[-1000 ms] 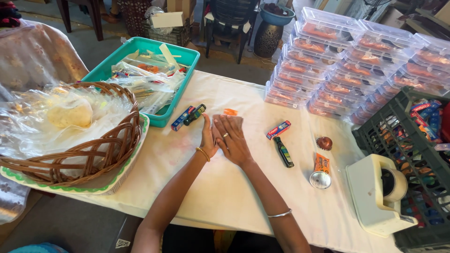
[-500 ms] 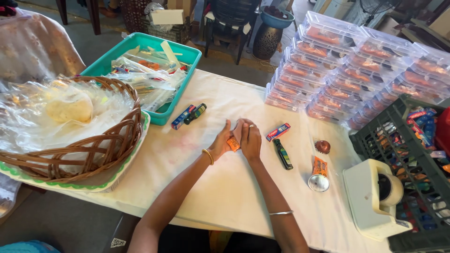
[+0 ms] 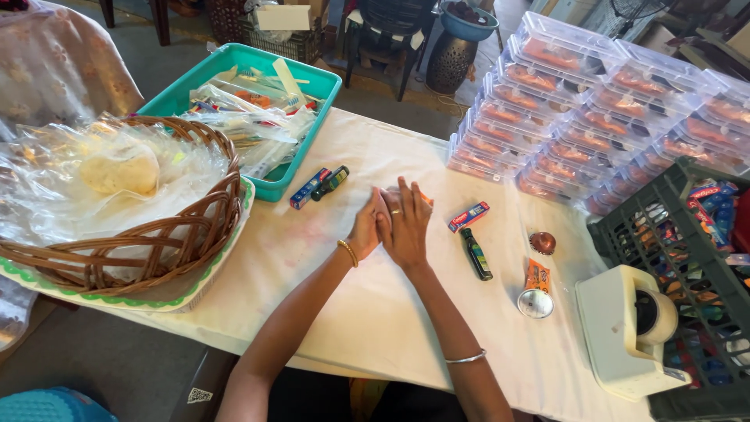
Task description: The person wraps several small items, including a blue box, a green box, and an orange packet, in a piece of cloth on a table. They then place the wrapped bundle into a clear plastic bag.
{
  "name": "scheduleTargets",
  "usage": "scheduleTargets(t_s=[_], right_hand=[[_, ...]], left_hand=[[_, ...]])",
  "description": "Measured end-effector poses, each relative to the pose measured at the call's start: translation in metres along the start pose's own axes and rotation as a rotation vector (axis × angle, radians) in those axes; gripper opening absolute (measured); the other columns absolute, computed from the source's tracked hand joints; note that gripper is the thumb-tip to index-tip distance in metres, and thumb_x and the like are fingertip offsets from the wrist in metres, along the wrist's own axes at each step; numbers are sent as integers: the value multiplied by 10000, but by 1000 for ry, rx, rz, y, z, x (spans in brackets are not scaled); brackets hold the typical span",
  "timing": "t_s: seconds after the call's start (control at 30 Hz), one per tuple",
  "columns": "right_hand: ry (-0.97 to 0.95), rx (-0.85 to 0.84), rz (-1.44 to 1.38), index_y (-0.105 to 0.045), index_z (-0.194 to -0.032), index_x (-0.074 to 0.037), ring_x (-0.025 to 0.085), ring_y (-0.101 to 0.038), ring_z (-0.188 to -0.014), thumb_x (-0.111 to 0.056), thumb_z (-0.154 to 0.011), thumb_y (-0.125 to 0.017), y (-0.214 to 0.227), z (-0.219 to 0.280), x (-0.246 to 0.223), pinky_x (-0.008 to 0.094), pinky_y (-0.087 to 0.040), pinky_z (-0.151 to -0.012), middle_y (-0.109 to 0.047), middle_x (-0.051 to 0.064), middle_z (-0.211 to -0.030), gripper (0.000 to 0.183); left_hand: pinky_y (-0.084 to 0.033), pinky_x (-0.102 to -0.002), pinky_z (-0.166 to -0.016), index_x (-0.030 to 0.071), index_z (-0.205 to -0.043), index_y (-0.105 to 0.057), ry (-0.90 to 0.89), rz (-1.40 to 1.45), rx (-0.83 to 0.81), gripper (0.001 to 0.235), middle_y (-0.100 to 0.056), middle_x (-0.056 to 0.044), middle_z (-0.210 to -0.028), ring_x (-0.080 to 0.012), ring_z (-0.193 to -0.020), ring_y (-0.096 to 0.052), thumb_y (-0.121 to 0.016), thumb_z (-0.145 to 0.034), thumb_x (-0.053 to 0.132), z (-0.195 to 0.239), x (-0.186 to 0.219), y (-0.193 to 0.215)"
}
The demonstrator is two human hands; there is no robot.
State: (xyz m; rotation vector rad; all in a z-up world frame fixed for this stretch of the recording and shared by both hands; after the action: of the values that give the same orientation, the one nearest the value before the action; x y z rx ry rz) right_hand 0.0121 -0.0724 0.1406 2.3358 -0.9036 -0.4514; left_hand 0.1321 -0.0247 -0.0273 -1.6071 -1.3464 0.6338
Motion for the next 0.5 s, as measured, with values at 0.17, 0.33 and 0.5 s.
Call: scheduleTargets(t_s=[0.17, 0.33, 0.5], right_hand=[[-78, 7, 74, -665, -1214, -60, 388, -527, -1253, -317, -965, -556, -5, 13, 41, 566, -371, -1043, -584, 167, -1349, 374], [-529, -243, -84, -698, -991, -42, 388, -668, -967, -352, -1027, -504, -28, 25, 82, 495, -505, -835, -713, 189, -1011, 367], [-374, -140, -136, -688, -993, 22, 434, -608, -1099, -260, -1042, -509, -29, 23, 68, 524, -455, -961, -664, 245, -1181, 338]], left_hand=[[-595, -282, -731, -17, -882, -642, 123, -904, 295, 749, -670, -107, -749, -144, -717, -660, -500, -1097, 687, 8, -6, -23], [-475, -296, -684, -29, -883, -708, 118, -1392, 465, 672, -618, -52, -818, -107, -755, -559, -629, -978, 632, 19, 3, -67], [-542, -283, -811, 80, -1031, -726, 182, -823, 602, 693, -719, 5, -944, -97, -877, -667, -540, -845, 721, 23, -6, -56]])
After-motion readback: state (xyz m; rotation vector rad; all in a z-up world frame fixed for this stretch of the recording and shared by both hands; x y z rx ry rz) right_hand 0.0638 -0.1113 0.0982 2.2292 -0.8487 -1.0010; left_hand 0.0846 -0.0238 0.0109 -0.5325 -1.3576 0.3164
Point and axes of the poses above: each hand's wrist, its own z-axis away from the middle knuckle, its own y-axis out of the back of the hand, x = y × z, the point moved 10 cm from there along -z, towards the middle knuckle
